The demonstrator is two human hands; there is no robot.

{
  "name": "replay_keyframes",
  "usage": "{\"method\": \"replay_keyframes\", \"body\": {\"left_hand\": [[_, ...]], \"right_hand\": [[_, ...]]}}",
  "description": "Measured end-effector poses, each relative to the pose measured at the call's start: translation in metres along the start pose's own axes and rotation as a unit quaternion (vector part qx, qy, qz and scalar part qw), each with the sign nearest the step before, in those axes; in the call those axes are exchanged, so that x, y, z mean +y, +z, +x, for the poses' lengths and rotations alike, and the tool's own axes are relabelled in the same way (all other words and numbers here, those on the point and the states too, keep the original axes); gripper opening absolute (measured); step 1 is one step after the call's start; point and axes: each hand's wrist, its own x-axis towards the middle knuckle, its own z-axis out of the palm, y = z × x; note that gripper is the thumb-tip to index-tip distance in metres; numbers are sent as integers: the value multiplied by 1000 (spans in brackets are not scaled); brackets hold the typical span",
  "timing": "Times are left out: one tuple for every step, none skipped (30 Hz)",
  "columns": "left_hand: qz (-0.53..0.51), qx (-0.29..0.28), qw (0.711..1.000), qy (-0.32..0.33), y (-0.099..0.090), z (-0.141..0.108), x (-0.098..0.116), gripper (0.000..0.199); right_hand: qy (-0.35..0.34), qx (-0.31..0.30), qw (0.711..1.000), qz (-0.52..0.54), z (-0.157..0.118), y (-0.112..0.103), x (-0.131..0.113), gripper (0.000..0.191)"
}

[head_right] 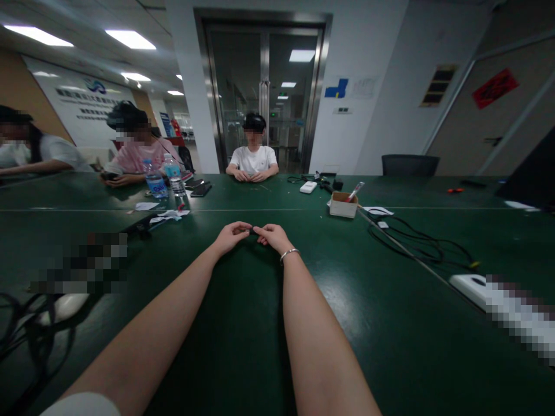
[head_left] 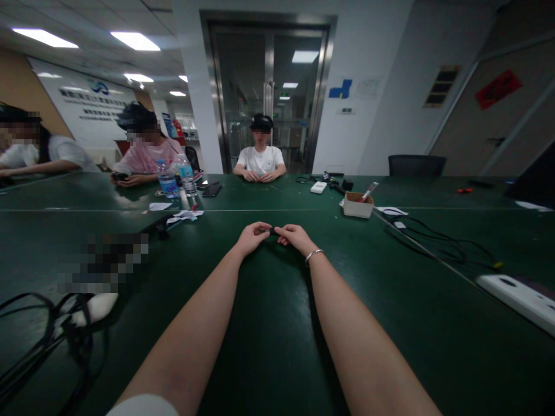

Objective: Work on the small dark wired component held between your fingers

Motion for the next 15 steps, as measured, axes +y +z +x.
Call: {"method": "replay_keyframes", "body": {"left_hand": [[-2,0,1000,-8,0,0,1,30],[-5,-2,1000,-20,1,0,3,30],[-7,-6,999,-33,1,0,4,31],[-6,-12,999,-45,2,0,4,33],[-2,-20,998,-53,2,0,5,36],[3,-29,998,-54,3,0,5,38],[7,-36,998,-49,3,0,5,38],[10,-39,998,-42,3,0,4,37],[10,-38,999,-35,3,0,4,36],[8,-36,999,-31,3,1,3,35],[6,-31,999,-31,2,1,3,35],[6,-27,999,-32,2,1,2,35],[7,-24,999,-33,2,1,2,35],[8,-22,999,-34,1,1,1,35],[9,-20,999,-34,1,2,0,35]], "right_hand": [[2,0,1000,0,0,0,-1,29],[3,0,1000,1,-1,0,-1,30],[3,-1,1000,1,-1,0,-2,31],[2,-2,1000,1,-2,0,-2,32],[1,-4,1000,-1,-2,0,-2,32],[1,-5,1000,-5,-2,0,-2,32],[0,-6,1000,-9,-1,0,-2,32],[0,-7,1000,-12,-1,-1,-1,33],[-2,-9,1000,-15,-1,-1,-1,32],[-4,-12,1000,-15,0,-1,0,30],[-10,-15,1000,-13,0,-2,1,27],[-19,-17,1000,-9,0,-2,1,26],[-30,-19,999,-3,0,-2,2,31],[-41,-20,999,1,0,-2,3,39],[-50,-21,999,2,0,-2,3,46]]}}
